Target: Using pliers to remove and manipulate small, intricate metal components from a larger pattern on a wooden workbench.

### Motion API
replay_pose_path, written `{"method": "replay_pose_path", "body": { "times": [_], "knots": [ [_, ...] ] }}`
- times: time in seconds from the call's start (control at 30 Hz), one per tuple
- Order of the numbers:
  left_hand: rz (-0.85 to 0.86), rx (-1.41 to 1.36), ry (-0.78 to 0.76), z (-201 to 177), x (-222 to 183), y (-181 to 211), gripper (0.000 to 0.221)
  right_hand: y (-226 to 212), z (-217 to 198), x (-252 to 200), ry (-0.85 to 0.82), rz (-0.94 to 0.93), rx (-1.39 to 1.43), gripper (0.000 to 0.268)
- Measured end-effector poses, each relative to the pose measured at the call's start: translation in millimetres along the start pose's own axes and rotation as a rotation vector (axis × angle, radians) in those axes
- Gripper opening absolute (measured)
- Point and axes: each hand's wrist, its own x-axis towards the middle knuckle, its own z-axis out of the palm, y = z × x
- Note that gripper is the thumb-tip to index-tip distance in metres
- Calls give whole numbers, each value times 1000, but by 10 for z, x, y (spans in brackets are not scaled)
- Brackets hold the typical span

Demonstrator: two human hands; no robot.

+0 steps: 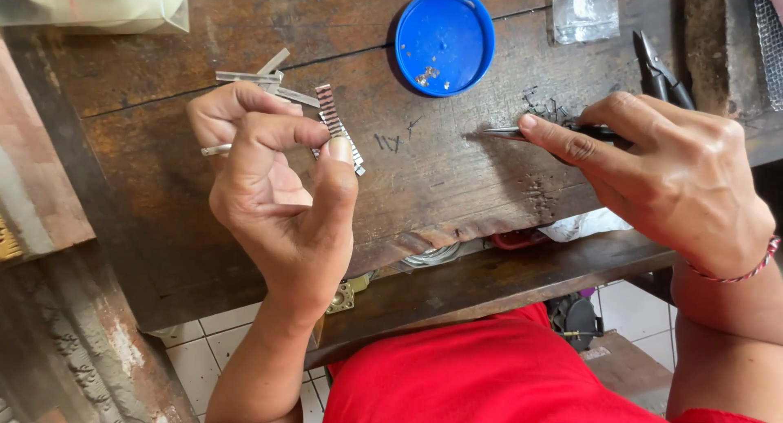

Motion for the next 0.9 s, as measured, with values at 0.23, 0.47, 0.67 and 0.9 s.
{"method": "replay_pose_path", "body": {
  "times": [0.23, 0.47, 0.67, 0.9],
  "knots": [
    [-20, -12, -17, -4, -13, 7, 12, -36, -77, -5, -34, -23, -46, 68],
    [-23, -3, -12, 24, 2, 19, 5, -13, -85, 26, -122, -39, -77, 73],
    [-43, 3, -28, 24, -7, 30, 7, 45, -124, 127, -117, -2, -157, 77],
    [-60, 14, -35, 19, -1, 32, 8, 66, -102, 200, -100, -20, -130, 76]
  ]
}}
